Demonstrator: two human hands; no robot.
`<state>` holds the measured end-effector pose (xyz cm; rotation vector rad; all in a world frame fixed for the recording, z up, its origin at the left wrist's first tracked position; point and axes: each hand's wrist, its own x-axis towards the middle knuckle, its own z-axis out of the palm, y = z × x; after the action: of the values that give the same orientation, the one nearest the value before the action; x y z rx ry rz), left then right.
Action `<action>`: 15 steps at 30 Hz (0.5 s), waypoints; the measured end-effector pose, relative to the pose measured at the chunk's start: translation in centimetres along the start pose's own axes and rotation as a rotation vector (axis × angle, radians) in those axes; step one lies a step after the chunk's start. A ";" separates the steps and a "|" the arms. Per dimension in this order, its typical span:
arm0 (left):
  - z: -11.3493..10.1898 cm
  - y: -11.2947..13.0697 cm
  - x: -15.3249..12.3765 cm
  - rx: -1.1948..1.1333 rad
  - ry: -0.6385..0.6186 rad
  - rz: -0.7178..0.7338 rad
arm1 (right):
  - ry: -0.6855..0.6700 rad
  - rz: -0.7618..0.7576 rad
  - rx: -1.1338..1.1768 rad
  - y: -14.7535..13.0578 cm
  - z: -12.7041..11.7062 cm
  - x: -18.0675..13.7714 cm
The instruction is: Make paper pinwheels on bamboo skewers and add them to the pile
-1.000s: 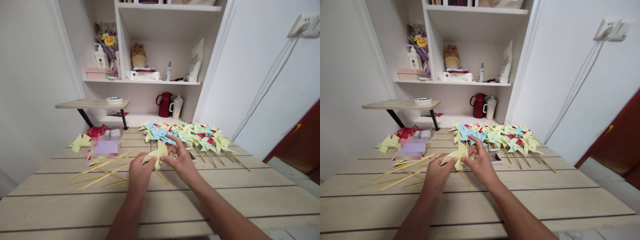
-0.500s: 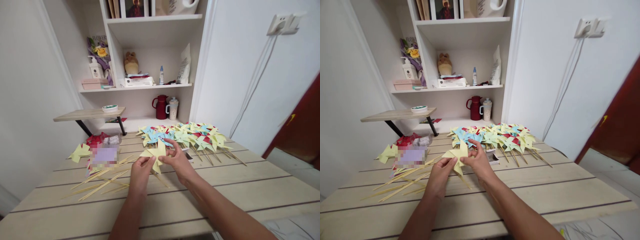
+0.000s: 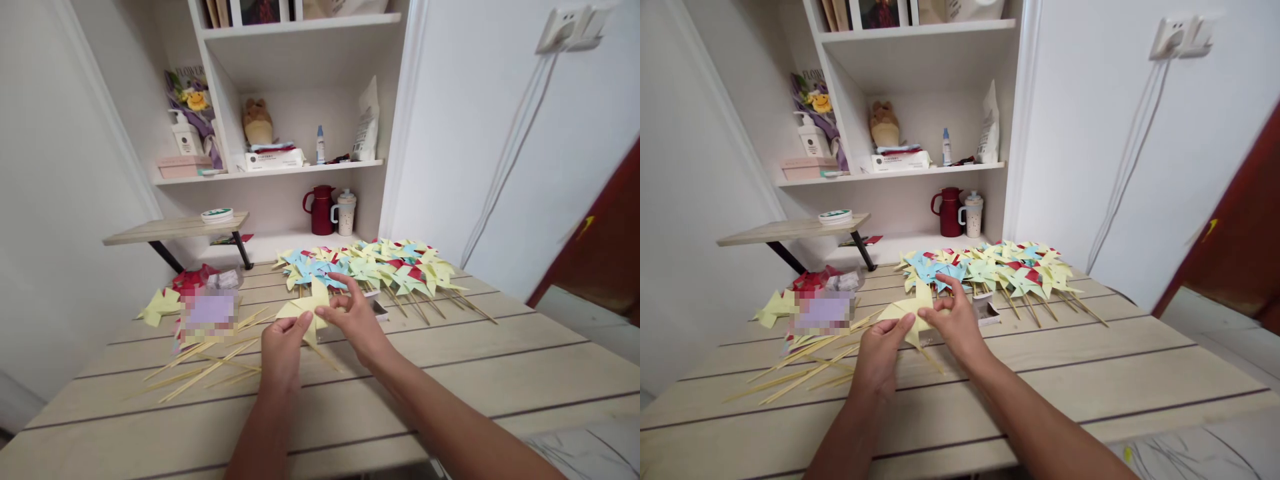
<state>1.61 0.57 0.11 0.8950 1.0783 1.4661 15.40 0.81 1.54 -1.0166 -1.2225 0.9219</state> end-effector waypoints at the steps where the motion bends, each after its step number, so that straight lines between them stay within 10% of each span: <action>1: -0.1 -0.1 0.1 -0.035 -0.002 -0.026 | 0.003 -0.019 -0.013 0.1 -0.1 0.0; 15: -1.9 1.1 1.2 -0.385 0.020 -0.280 | -0.206 -0.530 -0.462 1.0 -0.7 -0.1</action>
<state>-0.71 1.36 0.56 0.4399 0.8549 1.3837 16.10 0.96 0.52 -0.8892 -1.8216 0.3353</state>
